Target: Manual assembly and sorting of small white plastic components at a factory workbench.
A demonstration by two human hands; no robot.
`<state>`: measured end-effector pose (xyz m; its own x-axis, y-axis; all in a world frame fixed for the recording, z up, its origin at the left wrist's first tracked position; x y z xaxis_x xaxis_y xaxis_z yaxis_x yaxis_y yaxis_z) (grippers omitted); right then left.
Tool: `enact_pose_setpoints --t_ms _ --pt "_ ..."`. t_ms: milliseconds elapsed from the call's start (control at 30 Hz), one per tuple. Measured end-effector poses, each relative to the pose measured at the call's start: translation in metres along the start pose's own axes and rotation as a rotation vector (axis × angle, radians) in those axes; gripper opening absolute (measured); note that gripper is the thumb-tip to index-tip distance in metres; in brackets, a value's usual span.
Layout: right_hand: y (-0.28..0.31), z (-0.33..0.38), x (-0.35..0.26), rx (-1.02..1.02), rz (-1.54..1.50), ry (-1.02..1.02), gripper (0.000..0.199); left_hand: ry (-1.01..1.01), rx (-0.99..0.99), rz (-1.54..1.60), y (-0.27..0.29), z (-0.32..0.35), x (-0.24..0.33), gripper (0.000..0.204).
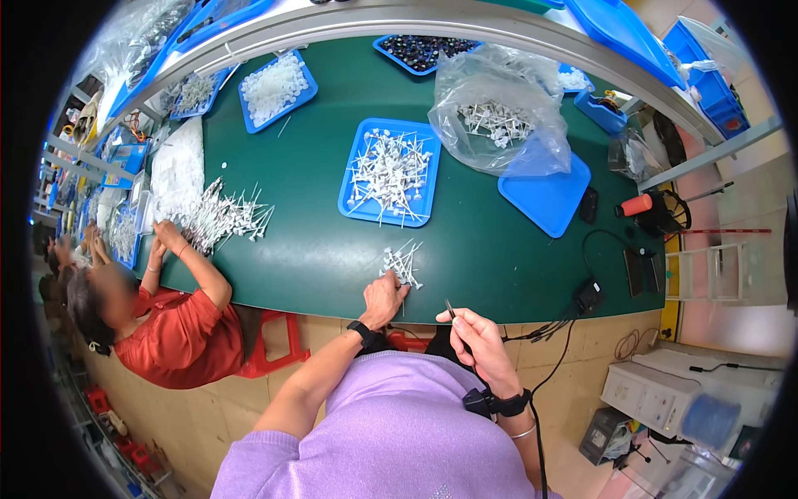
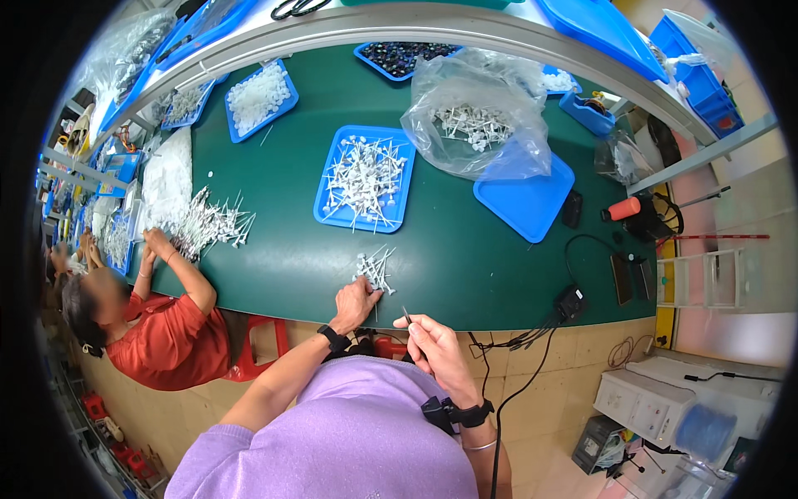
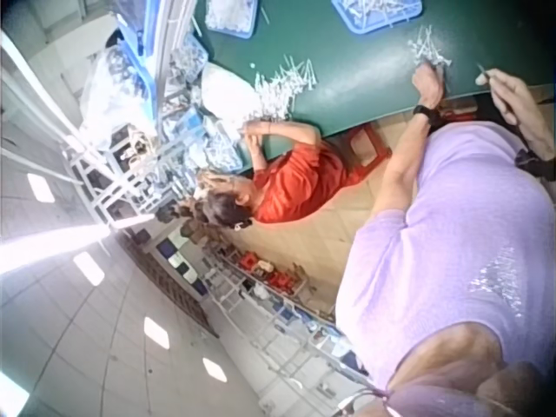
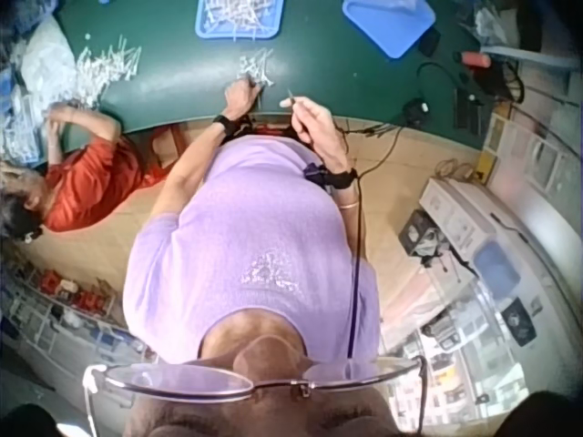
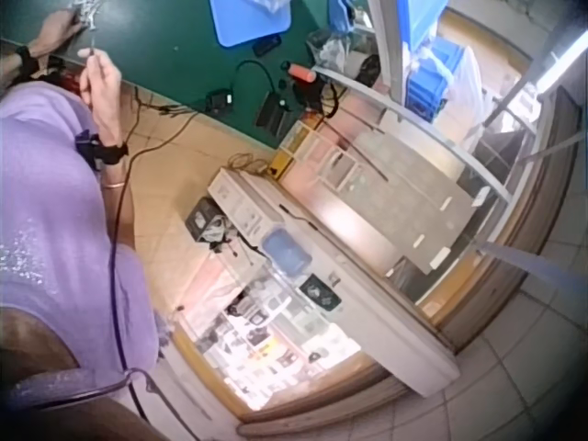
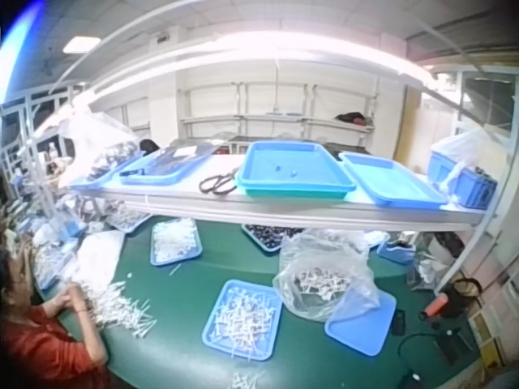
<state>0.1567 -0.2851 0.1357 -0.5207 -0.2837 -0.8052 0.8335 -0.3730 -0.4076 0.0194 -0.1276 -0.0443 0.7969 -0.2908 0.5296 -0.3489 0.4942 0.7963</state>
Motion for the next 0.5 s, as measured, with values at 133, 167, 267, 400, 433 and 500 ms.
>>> enact_pose_setpoints --t_ms 133,167,267,400,433,500 --pt "-0.002 0.000 -0.001 -0.008 -0.004 0.017 0.027 -0.061 0.027 0.103 0.011 0.006 0.002 0.018" --pt "-0.003 0.000 -0.001 -0.009 -0.008 0.021 0.027 -0.042 0.003 0.172 0.016 0.009 0.002 0.017" --pt "-0.008 -0.002 -0.004 0.004 0.125 0.033 0.025 -0.017 -0.018 0.401 0.068 0.030 0.031 0.015" --pt "-0.036 -0.010 -0.014 0.131 0.724 0.392 0.025 -0.145 0.053 0.670 0.119 0.057 0.066 0.010" --pt "-0.045 -0.010 -0.022 0.155 0.870 0.517 0.027 -0.197 0.084 0.706 0.129 0.063 0.073 0.010" --pt "-0.057 -0.011 -0.030 0.170 1.057 0.637 0.032 -0.308 0.120 0.732 0.145 0.071 0.082 0.013"
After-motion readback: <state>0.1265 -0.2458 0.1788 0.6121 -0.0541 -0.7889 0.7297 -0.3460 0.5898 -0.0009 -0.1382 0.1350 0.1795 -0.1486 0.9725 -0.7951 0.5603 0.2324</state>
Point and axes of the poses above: each hand's wrist, its own z-axis away from the middle knuckle, its own y-axis out of the back of the hand, x = y × z, the point moved 2 cm from there along -z, towards the middle knuckle, and after that the axes turned 2 degrees about y, right-handed, at the moved point
